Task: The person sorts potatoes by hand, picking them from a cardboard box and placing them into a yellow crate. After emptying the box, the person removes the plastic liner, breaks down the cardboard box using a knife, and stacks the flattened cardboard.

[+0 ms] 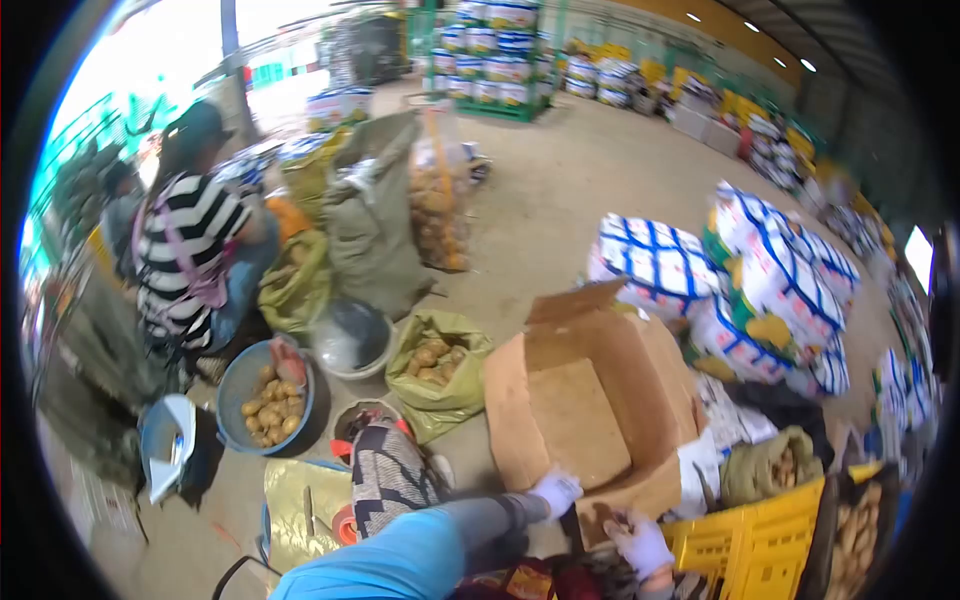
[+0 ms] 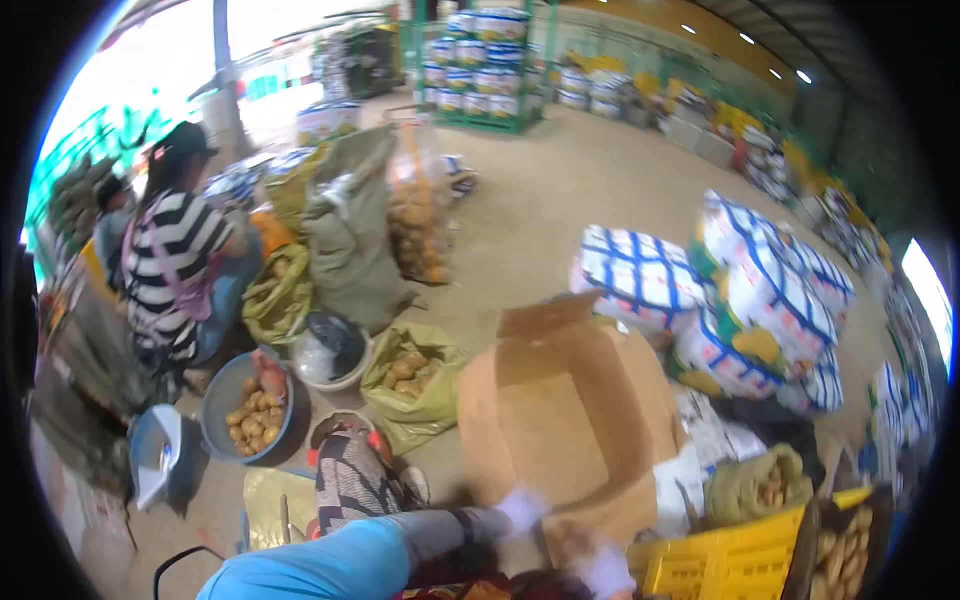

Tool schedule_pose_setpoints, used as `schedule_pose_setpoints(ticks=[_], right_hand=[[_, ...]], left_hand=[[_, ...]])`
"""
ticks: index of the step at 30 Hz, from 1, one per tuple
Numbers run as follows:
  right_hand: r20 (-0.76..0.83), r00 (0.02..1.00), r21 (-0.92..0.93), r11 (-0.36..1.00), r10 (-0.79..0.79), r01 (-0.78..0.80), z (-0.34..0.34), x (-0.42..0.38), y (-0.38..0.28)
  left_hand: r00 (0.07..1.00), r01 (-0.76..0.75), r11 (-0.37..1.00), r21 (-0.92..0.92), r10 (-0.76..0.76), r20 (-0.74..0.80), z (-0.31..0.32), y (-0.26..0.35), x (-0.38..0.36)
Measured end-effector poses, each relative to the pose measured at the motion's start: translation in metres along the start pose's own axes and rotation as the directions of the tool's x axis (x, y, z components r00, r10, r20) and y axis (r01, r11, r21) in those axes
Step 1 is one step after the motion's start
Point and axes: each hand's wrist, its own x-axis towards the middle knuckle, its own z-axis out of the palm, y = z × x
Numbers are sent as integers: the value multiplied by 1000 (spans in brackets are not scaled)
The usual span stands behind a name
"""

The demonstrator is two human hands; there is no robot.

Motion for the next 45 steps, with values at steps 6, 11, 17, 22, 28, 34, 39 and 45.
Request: schedule_pose_setpoints(ticks=[6,11,17,22,28,34,39,45], right_hand=[[-40,991,-20,992,-129,128,-1,-32,-25],[-59,989,-4,991,-135,135,-18,-51,-53],[-379,890,-255,953,-255,165,2,-19,-47],[-521,825,-281,957,-219,76,14,94,-48],[-414,909,-251,966,-45,-67,-15,158,-97],[-350,934,-396,915,-70,-80,-24,184,-76],[-350,937,-388,913,-22,-124,-24,189,-79],[-353,935,-453,875,0,-171,-25,204,-91]], left_hand=[[938,-342,940,1,342,-51,-123,-63,16],[889,-457,827,-328,437,-135,-259,-125,63],[999,-21,461,-887,33,-7,-274,-208,74],[780,-74,587,-806,-470,-413,-251,-244,64],[285,232,836,-497,-547,-787,-185,-196,4],[691,398,865,-305,-501,-522,-205,-118,7],[581,467,830,-305,-548,-602,-267,-120,29],[739,517,814,-264,-581,-342,-326,-136,29]])
